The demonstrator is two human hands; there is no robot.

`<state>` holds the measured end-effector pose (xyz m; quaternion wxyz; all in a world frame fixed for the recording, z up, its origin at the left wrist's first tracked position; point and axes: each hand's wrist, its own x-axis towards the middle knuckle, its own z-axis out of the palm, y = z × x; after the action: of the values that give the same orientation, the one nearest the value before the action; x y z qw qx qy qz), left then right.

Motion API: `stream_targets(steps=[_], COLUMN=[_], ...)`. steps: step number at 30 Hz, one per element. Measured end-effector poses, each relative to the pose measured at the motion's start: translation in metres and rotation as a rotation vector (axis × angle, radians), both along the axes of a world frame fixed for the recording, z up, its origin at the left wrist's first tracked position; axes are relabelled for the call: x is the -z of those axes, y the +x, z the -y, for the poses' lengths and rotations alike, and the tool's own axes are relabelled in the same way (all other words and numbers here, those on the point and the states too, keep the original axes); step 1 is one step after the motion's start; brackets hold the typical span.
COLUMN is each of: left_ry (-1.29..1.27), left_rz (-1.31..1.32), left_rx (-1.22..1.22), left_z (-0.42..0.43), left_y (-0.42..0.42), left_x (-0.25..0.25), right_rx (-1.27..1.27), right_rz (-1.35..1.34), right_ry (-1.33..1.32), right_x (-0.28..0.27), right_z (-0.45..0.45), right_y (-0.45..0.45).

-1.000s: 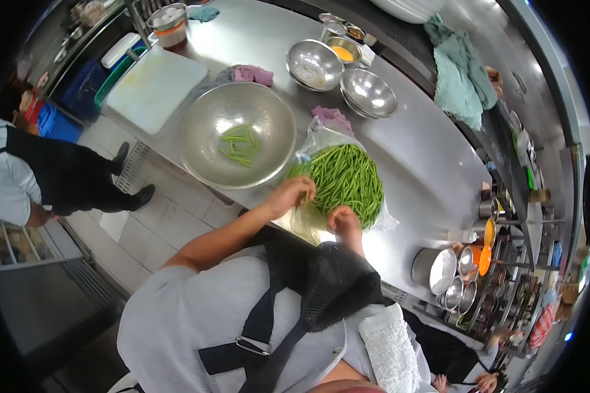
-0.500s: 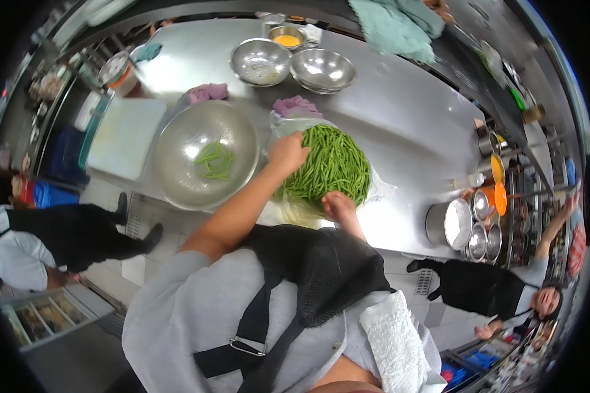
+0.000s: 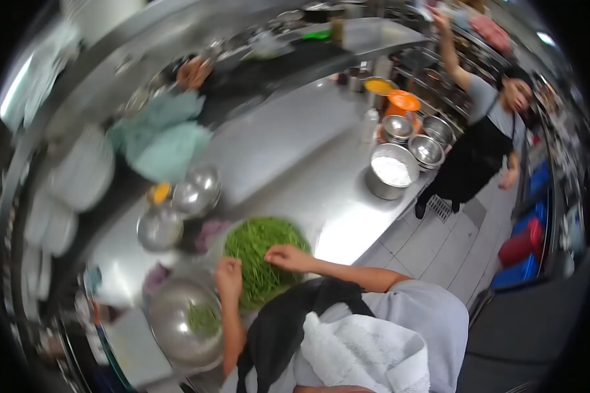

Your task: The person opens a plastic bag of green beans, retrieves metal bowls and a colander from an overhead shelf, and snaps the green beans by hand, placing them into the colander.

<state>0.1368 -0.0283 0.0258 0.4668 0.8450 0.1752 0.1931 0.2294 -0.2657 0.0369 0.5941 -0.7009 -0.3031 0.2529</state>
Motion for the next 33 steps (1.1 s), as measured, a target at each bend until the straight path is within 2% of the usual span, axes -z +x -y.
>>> stream_targets(steps=[1, 2, 4, 5, 6, 9, 10, 15, 18, 25, 27, 33], left_ry=[0.044, 0.085, 0.156, 0.212, 0.227, 0.334, 0.386, 0.555, 0.559, 0.630, 0.626, 0.595], left_rz=[-0.058, -0.122, -0.127, -0.138, -0.132, -0.123, -0.166, -0.296, -0.330, -0.386, -0.393, -0.402], left_rx=[0.093, 0.171, 0.278, 0.354, 0.367, 0.362, 0.370, 0.419, 0.419, 0.364, 0.368, 0.376], left_z=[0.019, 0.034, 0.060, 0.068, 0.071, 0.076, 0.077, 0.082, 0.099, 0.147, 0.156, 0.193], left_y=[-0.004, -0.008, -0.013, -0.013, -0.011, -0.006, -0.005, -0.004, -0.001, 0.013, 0.016, 0.037], left_x=[-0.037, -0.060, -0.080, -0.084, -0.083, -0.081, -0.081, -0.078, -0.086, -0.086, -0.087, -0.087], right_rx=[0.076, 0.087, 0.106, -0.028, -0.163, -0.241, -0.256, -0.320, -0.364, -0.308, -0.402, -0.441], right_rz=[0.103, 0.132, 0.158, 0.227, 0.299, 0.351, 0.333, 0.422, 0.371, 0.357, 0.380, 0.454], right_ry=[0.094, 0.066, 0.043, 0.014, -0.016, -0.086, -0.024, -0.033, -0.085, -0.004, -0.053, -0.082], right_x=[0.000, -0.010, -0.023, -0.025, -0.027, -0.015, -0.011, 0.003, 0.004, 0.014, -0.003, 0.004], right_z=[-0.004, -0.003, 0.002, 0.004, 0.007, 0.012, 0.016, 0.029, 0.039, 0.062, 0.080, 0.116], right_y=[-0.001, 0.002, 0.004, 0.009, 0.015, 0.017, 0.015, 0.014, 0.018, 0.033, 0.038, 0.061])
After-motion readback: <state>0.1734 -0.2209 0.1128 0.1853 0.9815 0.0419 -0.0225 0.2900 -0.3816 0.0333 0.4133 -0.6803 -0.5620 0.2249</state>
